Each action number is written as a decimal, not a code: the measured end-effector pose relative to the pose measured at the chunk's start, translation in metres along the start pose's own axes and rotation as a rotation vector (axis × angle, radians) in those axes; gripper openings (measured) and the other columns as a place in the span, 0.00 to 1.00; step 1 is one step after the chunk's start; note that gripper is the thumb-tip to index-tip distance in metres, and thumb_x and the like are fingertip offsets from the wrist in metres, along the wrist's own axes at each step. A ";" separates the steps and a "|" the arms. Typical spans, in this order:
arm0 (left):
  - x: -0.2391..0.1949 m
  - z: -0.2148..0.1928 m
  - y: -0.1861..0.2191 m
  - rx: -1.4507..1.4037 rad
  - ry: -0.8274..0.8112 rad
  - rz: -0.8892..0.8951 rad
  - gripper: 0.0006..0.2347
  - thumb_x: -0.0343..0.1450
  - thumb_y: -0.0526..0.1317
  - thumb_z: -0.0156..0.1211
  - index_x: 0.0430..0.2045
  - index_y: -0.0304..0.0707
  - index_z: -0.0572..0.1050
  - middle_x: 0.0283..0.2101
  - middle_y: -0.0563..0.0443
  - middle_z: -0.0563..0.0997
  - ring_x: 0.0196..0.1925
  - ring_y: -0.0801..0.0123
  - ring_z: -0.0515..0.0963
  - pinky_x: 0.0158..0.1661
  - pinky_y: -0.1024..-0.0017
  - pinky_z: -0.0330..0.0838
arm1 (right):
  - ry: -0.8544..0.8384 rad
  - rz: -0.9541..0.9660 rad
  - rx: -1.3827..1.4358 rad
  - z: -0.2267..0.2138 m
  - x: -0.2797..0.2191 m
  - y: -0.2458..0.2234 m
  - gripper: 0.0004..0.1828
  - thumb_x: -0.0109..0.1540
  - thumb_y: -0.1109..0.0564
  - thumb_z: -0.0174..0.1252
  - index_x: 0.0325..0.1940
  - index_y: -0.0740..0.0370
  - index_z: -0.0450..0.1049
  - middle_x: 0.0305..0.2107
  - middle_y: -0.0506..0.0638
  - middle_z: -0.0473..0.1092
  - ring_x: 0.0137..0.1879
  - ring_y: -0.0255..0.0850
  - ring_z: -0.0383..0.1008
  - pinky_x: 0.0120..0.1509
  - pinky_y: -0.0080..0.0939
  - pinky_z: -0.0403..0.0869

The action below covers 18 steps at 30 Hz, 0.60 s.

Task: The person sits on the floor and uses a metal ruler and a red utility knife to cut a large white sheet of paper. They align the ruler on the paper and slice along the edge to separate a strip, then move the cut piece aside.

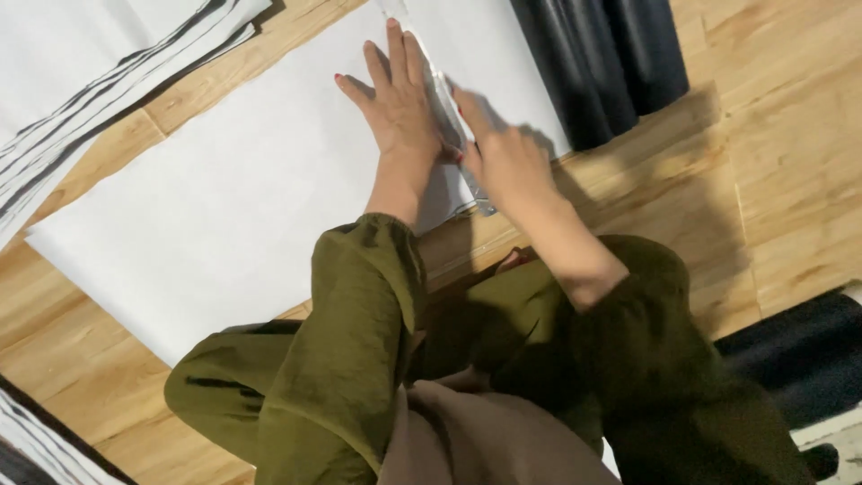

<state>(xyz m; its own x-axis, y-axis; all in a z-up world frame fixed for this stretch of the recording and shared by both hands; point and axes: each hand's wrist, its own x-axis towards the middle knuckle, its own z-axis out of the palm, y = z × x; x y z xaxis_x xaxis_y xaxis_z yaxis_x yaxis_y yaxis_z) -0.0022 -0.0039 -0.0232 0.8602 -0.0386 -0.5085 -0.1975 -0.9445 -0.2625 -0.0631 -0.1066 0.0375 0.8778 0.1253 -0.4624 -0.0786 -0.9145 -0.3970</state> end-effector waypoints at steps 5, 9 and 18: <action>-0.018 -0.030 -0.009 -0.022 -0.108 0.063 0.60 0.44 0.71 0.62 0.61 0.40 0.32 0.64 0.50 0.28 0.67 0.53 0.38 0.56 0.40 0.44 | -0.081 0.075 -0.263 0.047 -0.090 0.044 0.33 0.58 0.52 0.47 0.67 0.46 0.47 0.14 0.54 0.66 0.17 0.51 0.66 0.22 0.49 0.66; -0.018 -0.032 -0.011 -0.022 -0.153 0.064 0.60 0.44 0.72 0.61 0.61 0.40 0.30 0.64 0.50 0.27 0.67 0.53 0.35 0.57 0.39 0.42 | 0.078 -0.016 -0.593 0.080 -0.111 0.065 0.42 0.52 0.35 0.56 0.67 0.43 0.51 0.09 0.44 0.65 0.12 0.36 0.64 0.17 0.35 0.64; -0.010 -0.015 -0.005 -0.013 -0.064 0.024 0.61 0.40 0.70 0.64 0.62 0.43 0.33 0.64 0.52 0.30 0.67 0.55 0.39 0.57 0.40 0.44 | 0.123 -0.150 -0.483 0.054 -0.131 0.054 0.37 0.50 0.56 0.59 0.63 0.53 0.60 0.04 0.42 0.52 0.12 0.32 0.42 0.12 0.32 0.49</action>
<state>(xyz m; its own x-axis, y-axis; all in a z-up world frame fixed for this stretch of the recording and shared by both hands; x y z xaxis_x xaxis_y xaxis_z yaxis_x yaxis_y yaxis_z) -0.0028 -0.0040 -0.0044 0.8235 -0.0409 -0.5658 -0.2115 -0.9476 -0.2392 -0.2077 -0.1516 0.0334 0.9140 0.2488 -0.3206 0.2538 -0.9669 -0.0267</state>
